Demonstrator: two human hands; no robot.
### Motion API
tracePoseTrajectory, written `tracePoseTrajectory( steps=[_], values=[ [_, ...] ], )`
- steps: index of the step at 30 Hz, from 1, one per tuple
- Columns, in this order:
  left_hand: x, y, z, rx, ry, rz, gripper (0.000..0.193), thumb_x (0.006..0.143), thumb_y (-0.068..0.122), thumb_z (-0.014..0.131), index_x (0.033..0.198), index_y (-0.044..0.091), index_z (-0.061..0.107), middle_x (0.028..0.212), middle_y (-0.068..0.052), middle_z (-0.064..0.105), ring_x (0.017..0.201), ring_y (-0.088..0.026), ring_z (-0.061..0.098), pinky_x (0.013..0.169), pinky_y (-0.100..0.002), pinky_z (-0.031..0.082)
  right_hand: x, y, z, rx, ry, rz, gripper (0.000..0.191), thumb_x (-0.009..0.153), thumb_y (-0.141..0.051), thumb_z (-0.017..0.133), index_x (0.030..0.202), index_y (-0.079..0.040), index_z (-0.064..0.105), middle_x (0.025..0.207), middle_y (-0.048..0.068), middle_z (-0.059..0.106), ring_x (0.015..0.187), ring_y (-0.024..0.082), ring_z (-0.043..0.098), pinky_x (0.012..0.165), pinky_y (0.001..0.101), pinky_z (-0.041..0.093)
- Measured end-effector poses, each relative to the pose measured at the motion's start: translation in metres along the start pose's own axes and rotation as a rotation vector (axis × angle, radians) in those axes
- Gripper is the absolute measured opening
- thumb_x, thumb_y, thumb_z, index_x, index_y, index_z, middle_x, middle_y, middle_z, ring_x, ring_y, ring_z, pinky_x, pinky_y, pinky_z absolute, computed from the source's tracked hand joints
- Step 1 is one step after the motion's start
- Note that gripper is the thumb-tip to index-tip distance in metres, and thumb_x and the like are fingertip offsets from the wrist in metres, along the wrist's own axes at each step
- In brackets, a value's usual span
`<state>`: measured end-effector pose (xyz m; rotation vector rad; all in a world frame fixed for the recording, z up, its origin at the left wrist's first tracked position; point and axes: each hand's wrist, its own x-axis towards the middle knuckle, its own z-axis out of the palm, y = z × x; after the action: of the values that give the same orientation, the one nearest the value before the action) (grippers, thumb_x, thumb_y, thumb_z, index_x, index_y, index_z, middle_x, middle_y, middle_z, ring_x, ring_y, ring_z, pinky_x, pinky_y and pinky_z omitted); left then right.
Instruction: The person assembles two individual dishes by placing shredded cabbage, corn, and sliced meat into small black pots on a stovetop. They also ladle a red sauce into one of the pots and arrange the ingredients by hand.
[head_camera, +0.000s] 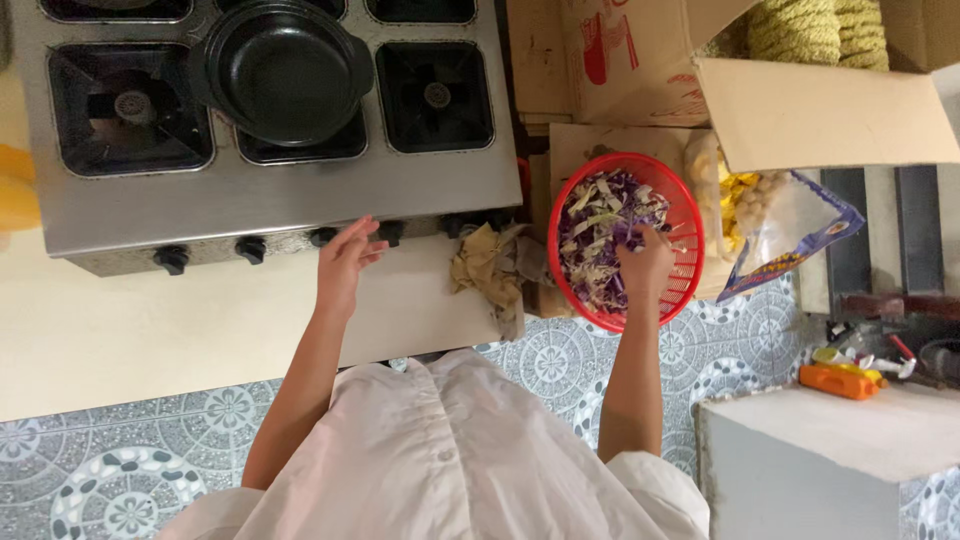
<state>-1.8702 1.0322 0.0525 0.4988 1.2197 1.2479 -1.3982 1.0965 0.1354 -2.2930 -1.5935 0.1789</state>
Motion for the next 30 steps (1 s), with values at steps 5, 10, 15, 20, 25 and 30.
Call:
tracePoseTrajectory(
  steps=[5,10,15,20,25,30],
  values=[
    [0.0,0.011,-0.034,-0.007,0.012,0.015,0.043,0.102,0.013,0.051,0.143,0.002,0.058,0.137,-0.014,0.066,0.104,-0.022,0.072,0.089,-0.033,0.056,0.003,-0.024,-0.003,0.07,0.139,-0.191,0.039,0.07,-0.009,0.086,0.107,-0.006,0.074,0.102,0.017,0.071,0.096,0.037,0.067,0.085,0.0457,0.054],
    [0.002,0.013,-0.072,-0.049,0.063,-0.035,0.042,0.104,0.016,0.054,0.142,0.001,0.058,0.135,-0.015,0.067,0.102,-0.022,0.07,0.089,-0.034,0.057,0.015,-0.121,-0.026,0.196,0.22,-0.376,0.035,0.071,-0.004,0.083,0.104,-0.004,0.072,0.099,0.016,0.071,0.096,0.037,0.067,0.086,0.0433,0.053],
    [0.005,0.02,-0.108,-0.083,0.078,-0.018,0.042,0.102,0.015,0.053,0.141,0.0,0.059,0.134,-0.013,0.067,0.104,-0.023,0.072,0.091,-0.035,0.058,0.038,-0.272,-0.008,0.448,0.183,-0.669,0.037,0.074,-0.002,0.083,0.108,-0.005,0.073,0.107,0.015,0.074,0.101,0.032,0.071,0.091,0.0394,0.055],
    [0.005,0.036,-0.145,-0.09,0.086,0.029,0.043,0.101,0.014,0.053,0.141,0.0,0.059,0.134,-0.012,0.067,0.105,-0.024,0.072,0.091,-0.036,0.057,0.036,-0.427,0.077,0.669,-0.129,-0.728,0.034,0.078,-0.007,0.082,0.11,-0.01,0.072,0.108,0.008,0.075,0.101,0.026,0.074,0.093,0.037,0.057],
    [-0.003,0.051,-0.179,-0.088,0.151,-0.002,0.042,0.102,0.015,0.053,0.14,-0.001,0.059,0.134,-0.012,0.068,0.105,-0.024,0.072,0.091,-0.036,0.057,0.013,-0.505,0.147,0.388,-0.529,-0.852,0.078,0.064,-0.016,0.094,0.137,-0.013,0.066,0.142,0.029,0.044,0.131,0.049,0.048,0.1,0.054,0.042],
    [-0.013,0.058,-0.208,-0.079,0.171,0.006,0.041,0.102,0.014,0.053,0.14,0.0,0.06,0.132,-0.012,0.068,0.107,-0.024,0.072,0.091,-0.035,0.056,-0.001,-0.507,0.162,0.317,-0.423,-0.648,0.048,0.087,-0.017,0.076,0.134,-0.012,0.066,0.145,0.015,0.059,0.129,0.035,0.061,0.104,0.0435,0.053]
  ],
)
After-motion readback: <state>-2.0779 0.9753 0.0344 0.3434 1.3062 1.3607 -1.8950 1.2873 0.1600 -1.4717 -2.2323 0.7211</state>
